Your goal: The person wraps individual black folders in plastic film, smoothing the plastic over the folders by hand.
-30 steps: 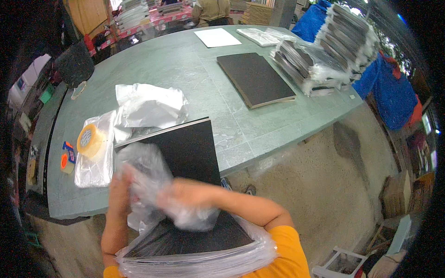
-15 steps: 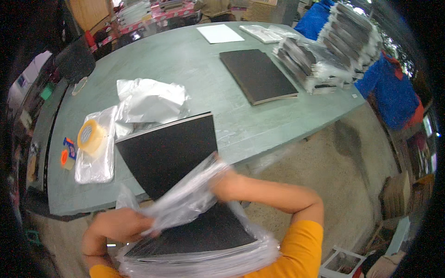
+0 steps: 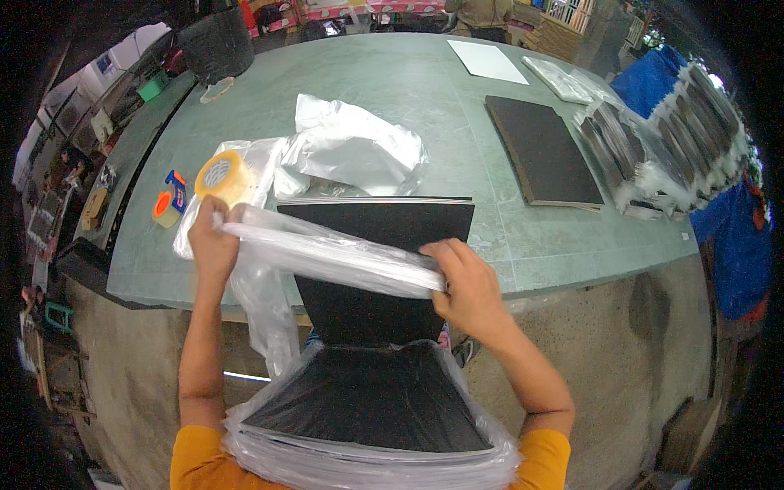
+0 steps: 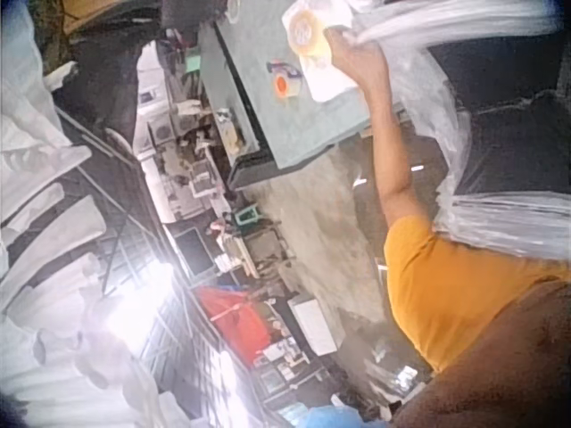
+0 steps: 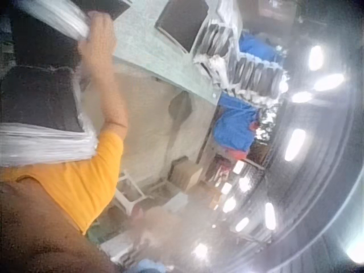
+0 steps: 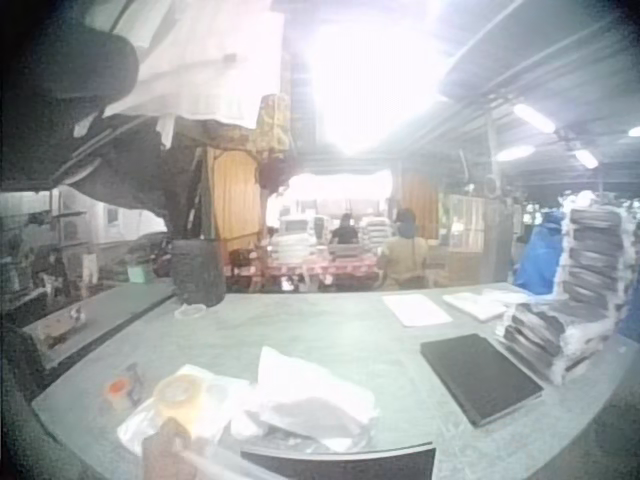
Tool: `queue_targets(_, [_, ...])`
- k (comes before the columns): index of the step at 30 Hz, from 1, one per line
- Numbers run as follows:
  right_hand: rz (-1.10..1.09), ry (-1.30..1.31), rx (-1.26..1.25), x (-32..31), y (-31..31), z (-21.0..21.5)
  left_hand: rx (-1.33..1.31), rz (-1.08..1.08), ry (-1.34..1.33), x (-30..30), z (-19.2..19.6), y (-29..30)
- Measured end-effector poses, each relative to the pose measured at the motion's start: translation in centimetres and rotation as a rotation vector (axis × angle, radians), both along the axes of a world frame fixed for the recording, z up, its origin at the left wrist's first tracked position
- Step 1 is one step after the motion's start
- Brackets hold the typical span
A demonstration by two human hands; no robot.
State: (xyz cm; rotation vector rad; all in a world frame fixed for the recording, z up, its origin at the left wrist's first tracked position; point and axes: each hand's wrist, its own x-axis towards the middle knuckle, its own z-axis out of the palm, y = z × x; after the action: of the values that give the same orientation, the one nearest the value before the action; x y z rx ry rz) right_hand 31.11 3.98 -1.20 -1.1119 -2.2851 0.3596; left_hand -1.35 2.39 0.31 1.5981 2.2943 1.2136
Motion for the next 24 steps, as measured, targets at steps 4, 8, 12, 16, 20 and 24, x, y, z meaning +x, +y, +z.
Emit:
queue_targets(4, [-0.312, -0.007, 0.262, 1.1, 3.2, 0.3, 0.090, -0.354, 0.183, 1.2, -0.4, 0.5])
queue_targets(8, [-0.264, -0.108, 0.220, 2.6, 2.8, -1.1, -0.095, -0.456, 0.341, 3.2, 0.5, -0.8])
queue_targets(12, [-0.246, 0.008, 0.170, 3.3, 0.5, 0.1, -0.033, -0.462, 0.390, 3.4, 1.3, -2.6])
queue_targets(16, [-0.186, 0.113, 0.162, 4.2, -1.0, 0.9, 0.027, -0.505, 0.401, 3.0, 1.3, -4.1])
queue_targets(20, [-0.226, 0.136, 0.175, 3.8, -2.6, 0.7, 0.069, -0.507, 0.296, 3.4, 1.0, -5.6])
queue_targets(24, [-0.217, 0.276, 0.135, 3.6, -2.6, 0.4, 0.230, -0.490, 0.242, 3.8, 0.3, -5.9])
